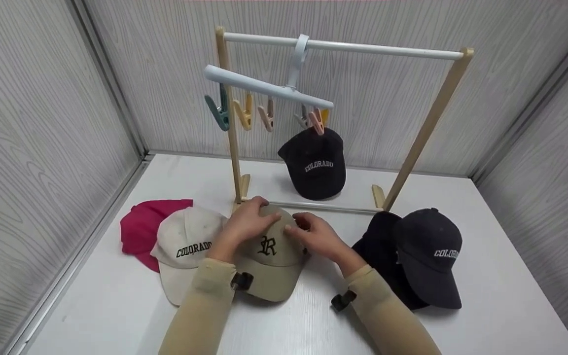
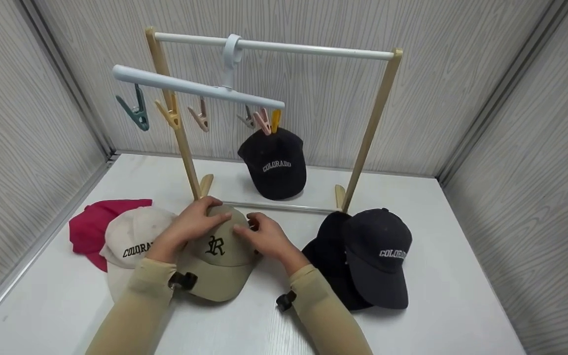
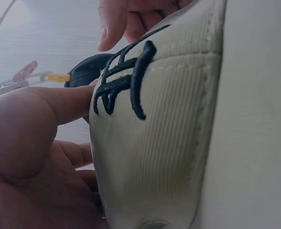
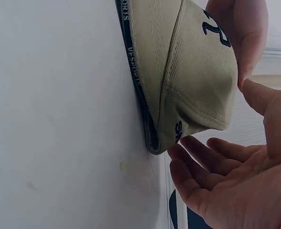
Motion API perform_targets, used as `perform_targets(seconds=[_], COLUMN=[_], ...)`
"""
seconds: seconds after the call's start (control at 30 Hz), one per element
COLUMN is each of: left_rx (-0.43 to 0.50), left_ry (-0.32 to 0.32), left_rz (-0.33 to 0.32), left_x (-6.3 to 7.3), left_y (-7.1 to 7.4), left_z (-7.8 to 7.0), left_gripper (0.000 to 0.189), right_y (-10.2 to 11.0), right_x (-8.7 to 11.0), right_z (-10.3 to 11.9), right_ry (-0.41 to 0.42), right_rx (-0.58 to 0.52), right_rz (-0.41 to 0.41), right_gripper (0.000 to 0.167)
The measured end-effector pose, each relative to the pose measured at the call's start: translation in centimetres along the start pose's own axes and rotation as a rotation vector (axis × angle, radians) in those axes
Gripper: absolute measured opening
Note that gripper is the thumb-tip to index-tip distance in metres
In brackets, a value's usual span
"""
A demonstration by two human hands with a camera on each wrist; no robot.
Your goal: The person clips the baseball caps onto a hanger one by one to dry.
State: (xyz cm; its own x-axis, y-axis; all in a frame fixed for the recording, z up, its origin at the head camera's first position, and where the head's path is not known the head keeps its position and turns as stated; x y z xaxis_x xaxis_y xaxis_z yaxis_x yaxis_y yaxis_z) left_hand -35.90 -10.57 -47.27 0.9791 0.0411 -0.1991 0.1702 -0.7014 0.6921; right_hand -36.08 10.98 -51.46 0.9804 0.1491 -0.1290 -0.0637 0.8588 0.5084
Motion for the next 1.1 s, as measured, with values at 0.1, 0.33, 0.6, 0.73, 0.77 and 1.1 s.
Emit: perform_targets(seconds=[0.1, 0.33, 0.6, 0.73, 0.77, 1.1], left_rx=[0.006, 0.005, 0.012, 0.019, 0.019, 0.033], left_ry=[0.018, 0.026, 0.021, 0.012, 0.009, -0.006], left_rz=[0.011, 0.011, 0.008, 0.006, 0.005, 0.010], left_x=[-0.1, 0.0, 0.0, 0.1, 0.1, 0.2], left_y=[-0.1, -0.1, 0.0, 0.2, 0.2, 0.2], left_z=[0.1, 0.1, 0.1, -0.1, -0.1, -0.5], left_gripper=[0.065, 0.066, 0.065, 0.063, 0.063, 0.062], right_y=[-0.2, -0.6, -1.0, -1.2, -1.2, -1.0], right_x=[0.0, 0.1, 0.3, 0.3, 0.4, 0.4], right_z=[0.1, -0.2, -0.3, -0.4, -0.4, -0.5], right_ry=[-0.010, -0.038, -0.060, -0.084, -0.088, -0.126], right_rx=[-0.024, -0.047, -0.070, -0.112, -0.124, -0.233], right_rz=[0.009, 0.031, 0.036, 0.037, 0.037, 0.054], right_gripper=[0.067, 0.067, 0.065, 0.063, 0.062, 0.049])
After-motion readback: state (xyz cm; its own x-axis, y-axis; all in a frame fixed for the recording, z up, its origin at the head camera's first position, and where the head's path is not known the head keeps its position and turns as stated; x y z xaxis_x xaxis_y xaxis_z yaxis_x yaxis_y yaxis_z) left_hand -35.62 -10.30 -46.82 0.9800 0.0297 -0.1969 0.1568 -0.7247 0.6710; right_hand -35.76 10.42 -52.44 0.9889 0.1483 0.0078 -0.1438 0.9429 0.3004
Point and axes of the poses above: each hand's wrist, its own x-axis away from the middle knuckle, its own y-axis out of the back of the hand, z = x × y, the point moved 4 cm from there along -x, towards the middle knuckle, and after that the axes turned 15 degrees about -z, right-handed, at the moved point
